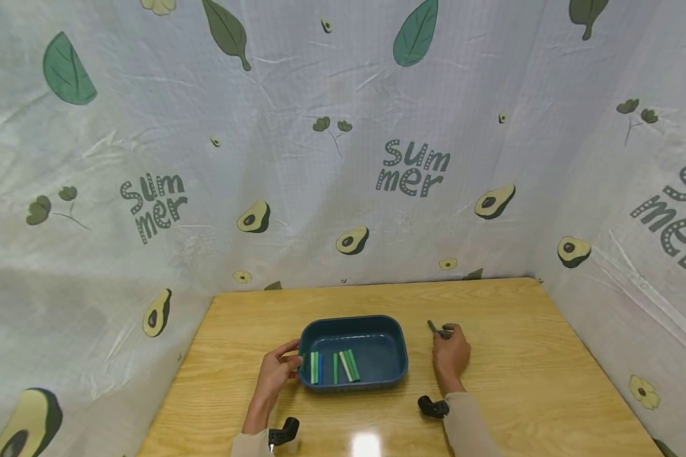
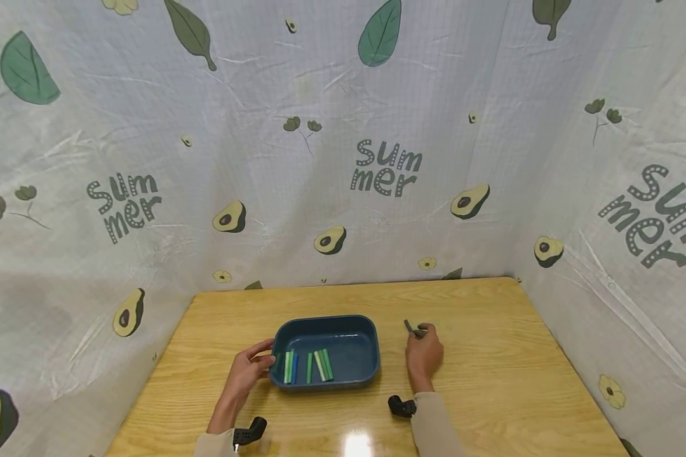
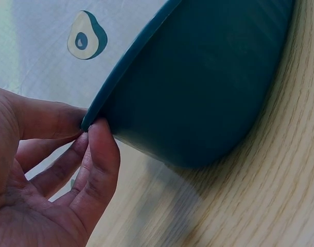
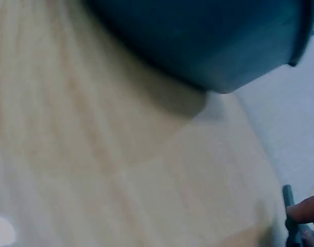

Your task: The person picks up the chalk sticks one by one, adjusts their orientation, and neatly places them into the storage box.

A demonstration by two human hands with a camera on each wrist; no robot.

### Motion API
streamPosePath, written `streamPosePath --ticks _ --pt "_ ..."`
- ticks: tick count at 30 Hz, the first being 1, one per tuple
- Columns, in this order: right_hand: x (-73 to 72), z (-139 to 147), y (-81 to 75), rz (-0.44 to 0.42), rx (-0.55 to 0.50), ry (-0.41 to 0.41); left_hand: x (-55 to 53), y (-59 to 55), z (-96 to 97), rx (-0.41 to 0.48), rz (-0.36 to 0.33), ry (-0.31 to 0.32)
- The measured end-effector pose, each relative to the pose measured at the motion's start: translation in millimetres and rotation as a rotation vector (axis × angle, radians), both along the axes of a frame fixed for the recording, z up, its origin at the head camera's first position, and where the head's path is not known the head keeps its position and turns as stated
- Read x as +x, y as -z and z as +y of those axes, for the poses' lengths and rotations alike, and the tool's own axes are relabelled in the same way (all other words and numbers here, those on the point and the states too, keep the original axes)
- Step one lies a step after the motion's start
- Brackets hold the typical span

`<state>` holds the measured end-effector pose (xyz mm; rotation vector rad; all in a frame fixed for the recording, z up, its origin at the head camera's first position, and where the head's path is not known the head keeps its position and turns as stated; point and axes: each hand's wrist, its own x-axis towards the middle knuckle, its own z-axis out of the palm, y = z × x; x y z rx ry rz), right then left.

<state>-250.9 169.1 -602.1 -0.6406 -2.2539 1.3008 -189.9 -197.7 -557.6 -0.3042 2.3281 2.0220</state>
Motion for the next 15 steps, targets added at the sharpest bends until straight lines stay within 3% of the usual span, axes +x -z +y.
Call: streamPosePath --ticks 15 --pt "12.3 26 -27.4 -0.153 -0.088 -0.222 -1.9 1.8 0.3 0.002 0.000 -0.005"
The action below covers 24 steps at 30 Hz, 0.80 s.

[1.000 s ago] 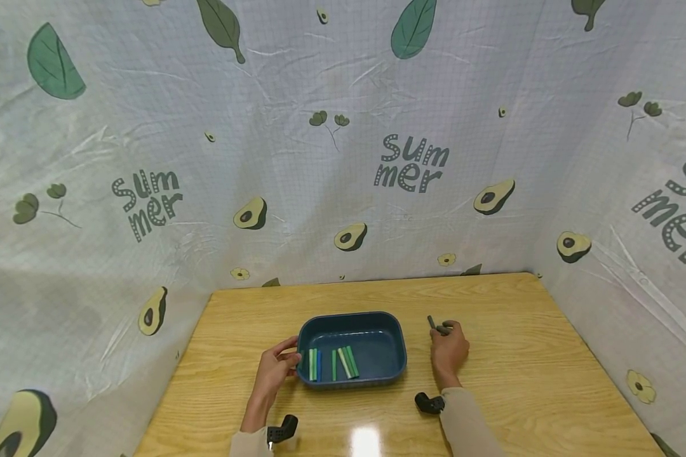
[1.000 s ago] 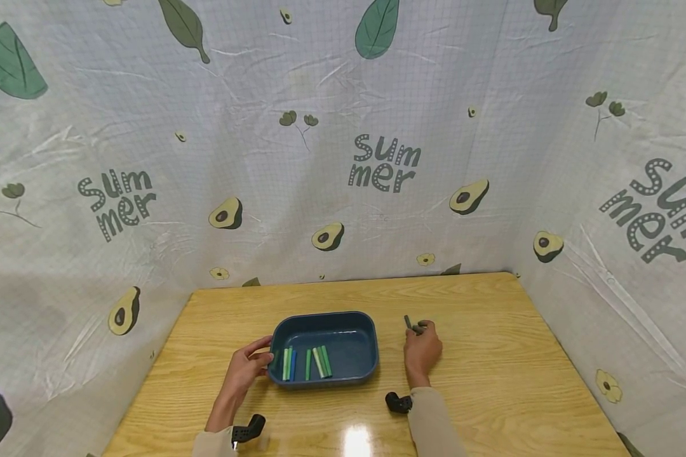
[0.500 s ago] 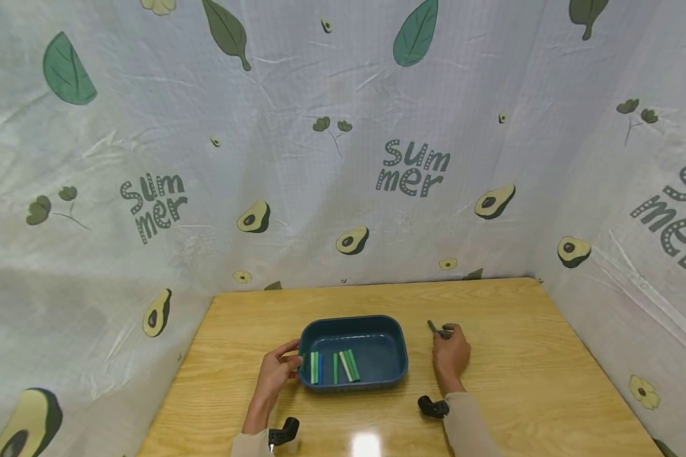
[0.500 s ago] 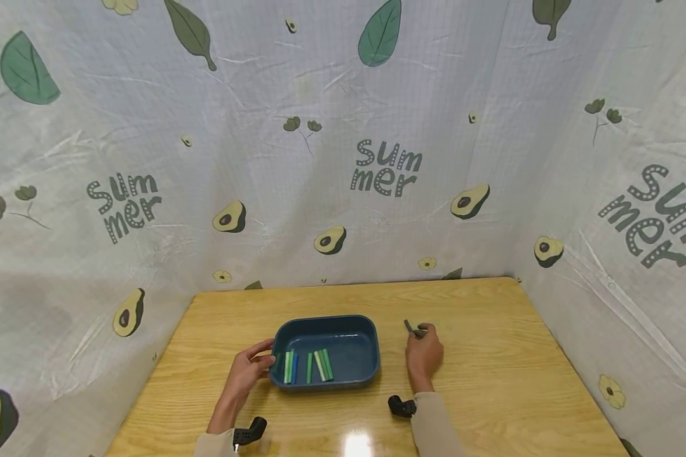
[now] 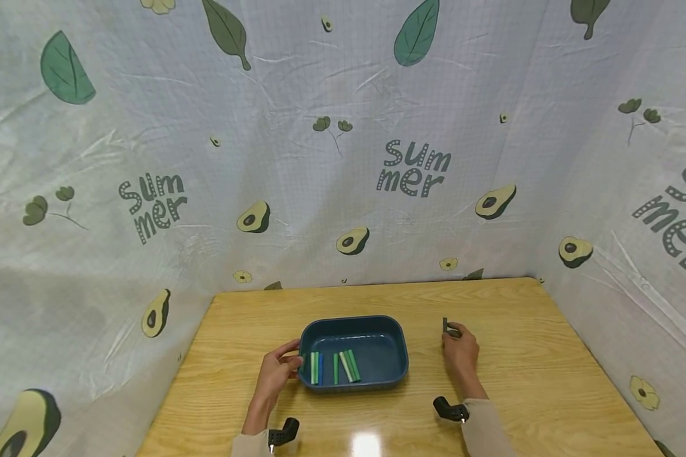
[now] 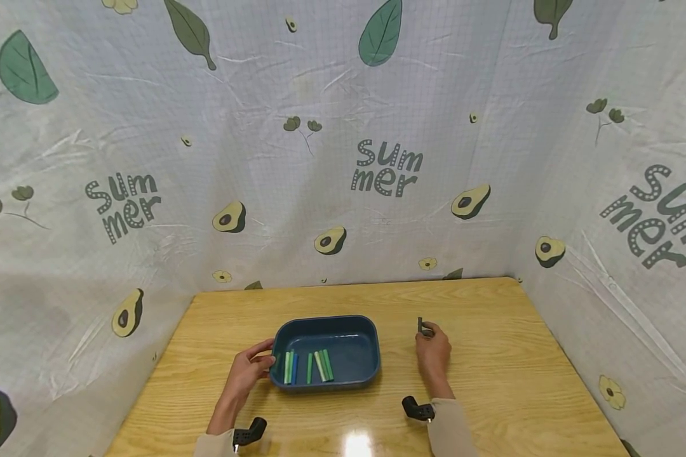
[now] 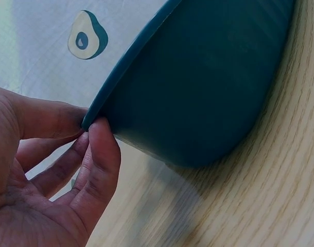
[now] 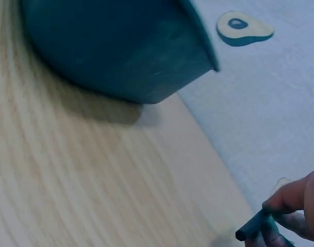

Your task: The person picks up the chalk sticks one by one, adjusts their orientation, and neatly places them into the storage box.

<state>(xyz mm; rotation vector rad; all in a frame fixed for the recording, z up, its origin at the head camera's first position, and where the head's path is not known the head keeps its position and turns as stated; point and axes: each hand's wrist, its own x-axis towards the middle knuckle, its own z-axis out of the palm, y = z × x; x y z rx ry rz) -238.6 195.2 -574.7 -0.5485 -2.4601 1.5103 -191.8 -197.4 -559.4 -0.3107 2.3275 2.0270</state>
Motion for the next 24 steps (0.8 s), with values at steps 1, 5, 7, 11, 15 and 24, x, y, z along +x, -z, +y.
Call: streamPosePath --ticks 1,5,7,11,15,24 --pt "0.8 1 -1.7 -0.003 -0.002 -0.009 0.1 0.1 0.0 0.001 -0.001 0.001" --pt "3.4 5 -8.8 -0.019 -0.040 -0.041 0.9 0.2 -0.3 0.003 0.005 0.009" --pt "4.5 6 -11.9 -0.028 -0.079 -0.062 1.1 0.3 -0.5 0.007 0.010 0.012" --pt "5.1 8 -16.3 -0.054 -0.147 -0.098 0.8 0.4 -0.3 0.008 0.008 0.009" --pt "4.3 10 -18.0 -0.065 -0.215 -0.140 0.2 0.4 0.0 0.006 0.003 0.004" --pt "6.7 12 -19.1 -0.061 -0.432 -0.235 0.6 -0.8 -0.4 -0.006 0.018 0.011"
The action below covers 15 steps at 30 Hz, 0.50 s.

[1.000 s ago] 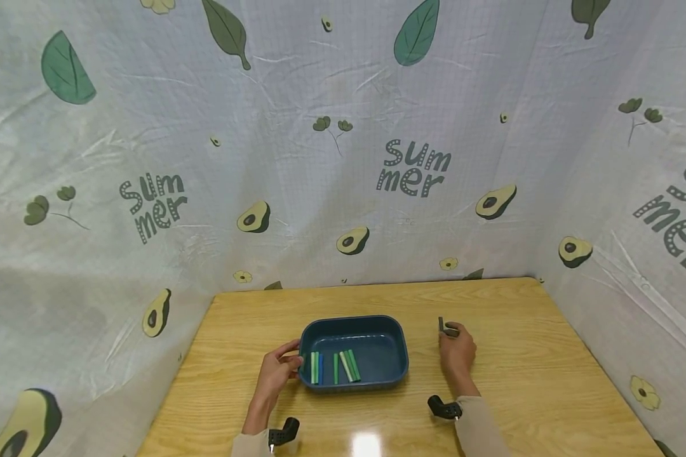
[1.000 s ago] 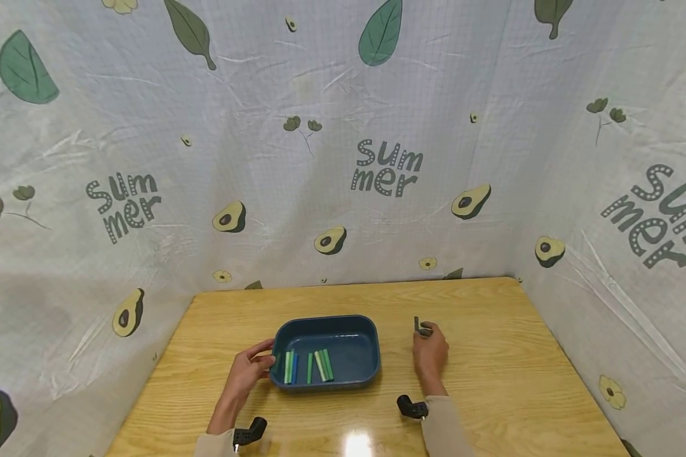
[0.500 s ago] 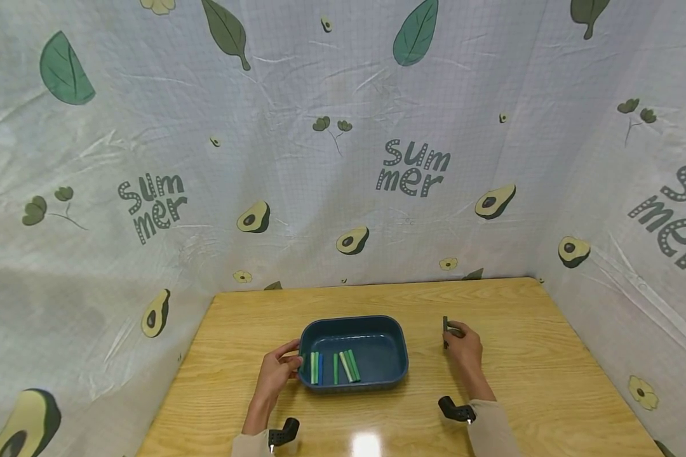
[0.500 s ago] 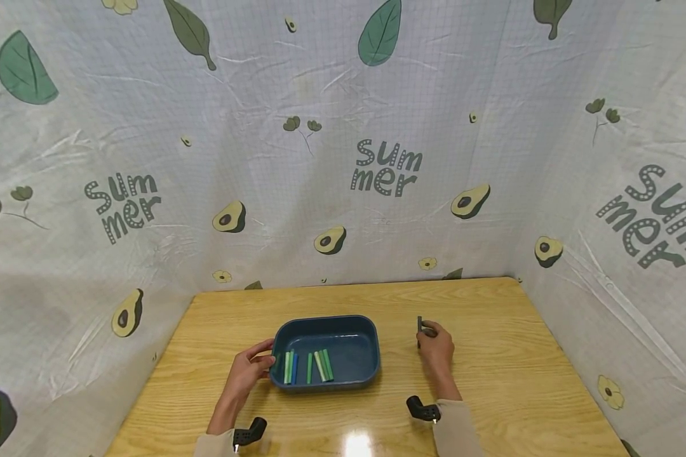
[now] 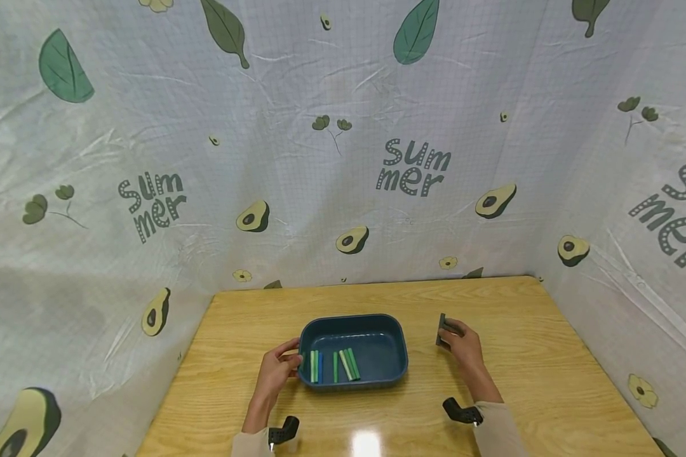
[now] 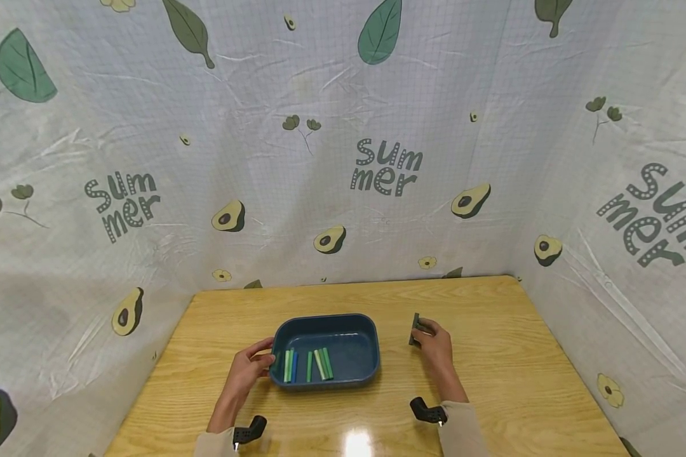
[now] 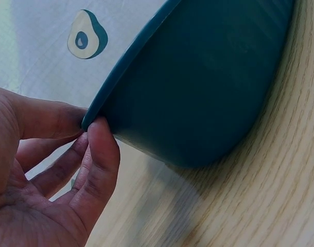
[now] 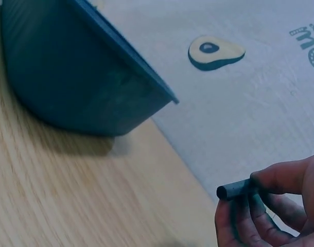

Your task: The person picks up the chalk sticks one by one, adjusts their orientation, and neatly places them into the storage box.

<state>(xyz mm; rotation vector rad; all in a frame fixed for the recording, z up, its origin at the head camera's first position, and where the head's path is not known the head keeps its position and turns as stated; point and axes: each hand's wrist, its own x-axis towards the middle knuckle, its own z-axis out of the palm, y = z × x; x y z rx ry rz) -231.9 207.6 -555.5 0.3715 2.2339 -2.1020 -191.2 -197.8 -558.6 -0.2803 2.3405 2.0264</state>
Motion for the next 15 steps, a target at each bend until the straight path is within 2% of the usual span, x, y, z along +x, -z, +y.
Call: streamPosePath --ticks 15 --pt "3.4 -3 -21.4 -0.019 -0.204 -0.115 -6.0 -2.7 -2.1 0.010 -0.019 -0.004"
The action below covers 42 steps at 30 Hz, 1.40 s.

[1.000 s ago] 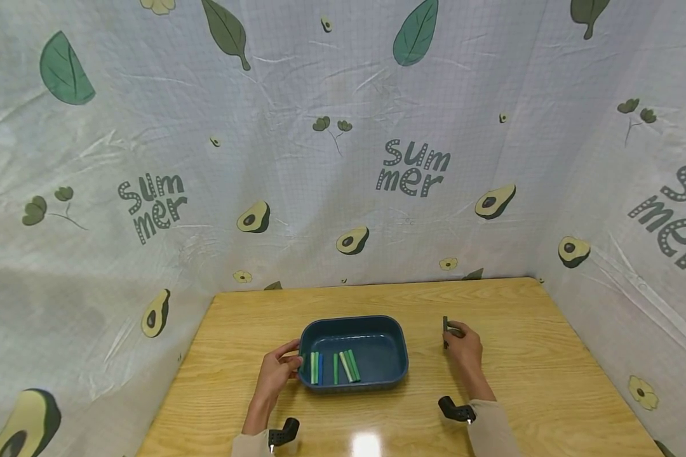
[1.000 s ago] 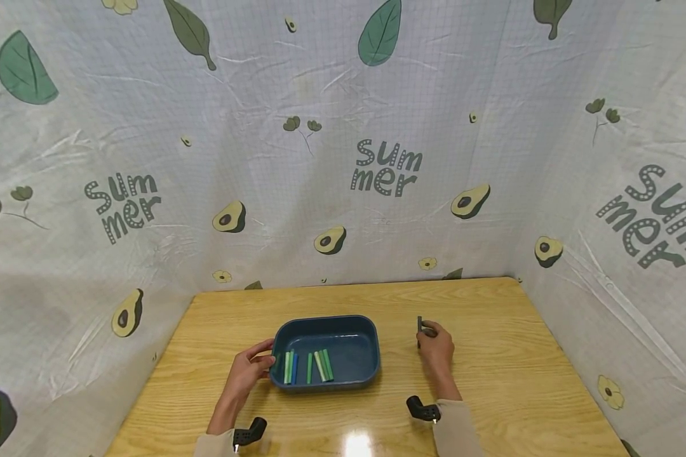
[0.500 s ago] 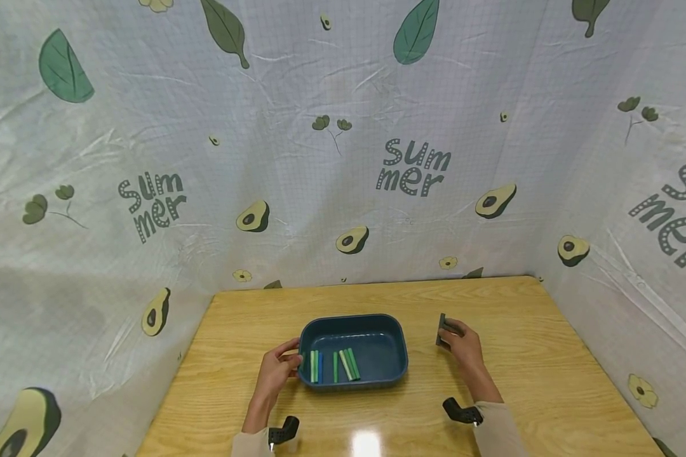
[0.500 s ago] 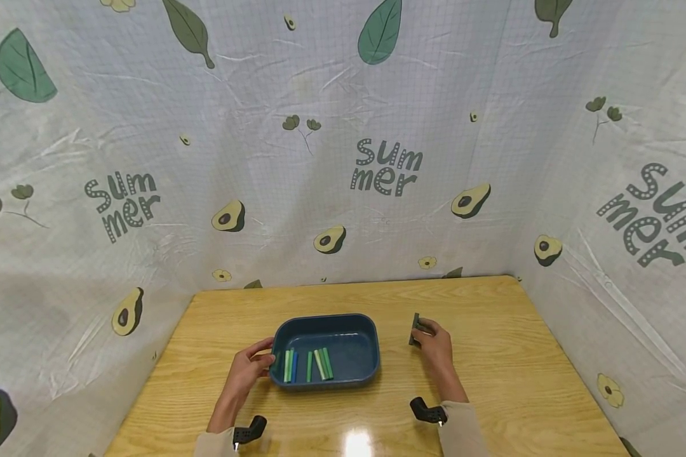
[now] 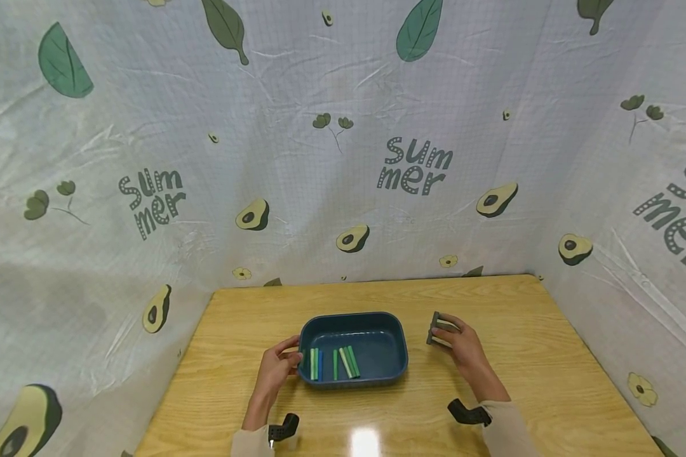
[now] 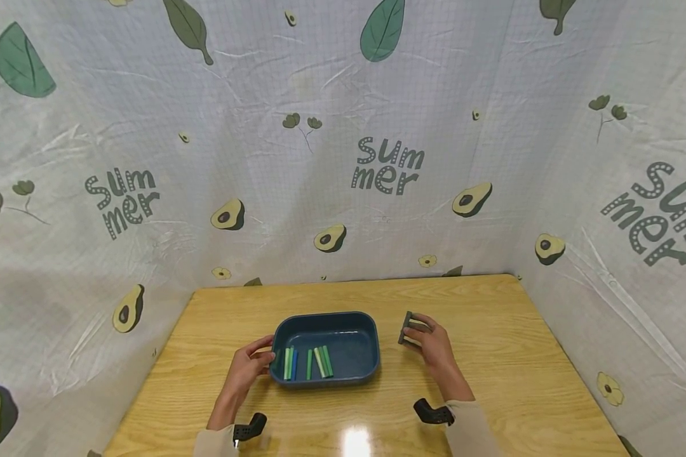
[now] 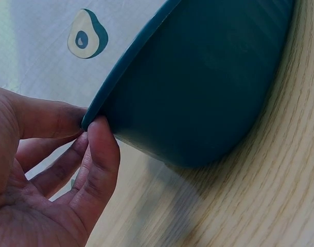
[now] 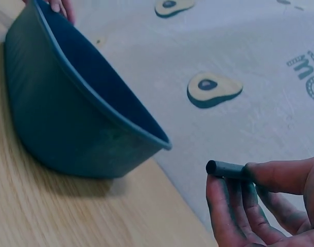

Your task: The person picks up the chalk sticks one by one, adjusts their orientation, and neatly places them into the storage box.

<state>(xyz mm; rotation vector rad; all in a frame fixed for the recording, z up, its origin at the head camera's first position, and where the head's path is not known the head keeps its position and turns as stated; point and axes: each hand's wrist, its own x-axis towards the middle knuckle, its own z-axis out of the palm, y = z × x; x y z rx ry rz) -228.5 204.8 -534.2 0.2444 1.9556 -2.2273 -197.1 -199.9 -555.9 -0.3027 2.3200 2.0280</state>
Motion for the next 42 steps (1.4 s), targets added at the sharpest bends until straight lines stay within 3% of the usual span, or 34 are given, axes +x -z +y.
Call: streamPosePath --ticks 21,31,42 --pt "-9.4 -24 -26.4 0.038 0.029 -0.137 -5.5 0.3 -0.8 0.007 0.001 0.010" --pt "-8.8 -43 -28.0 0.014 -0.002 -0.203 -2.9 0.8 -1.5 0.007 -0.012 0.006" --pt "-5.6 -55 -29.6 0.009 -0.009 -0.216 0.9 0.2 -2.0 0.021 -0.009 0.009"
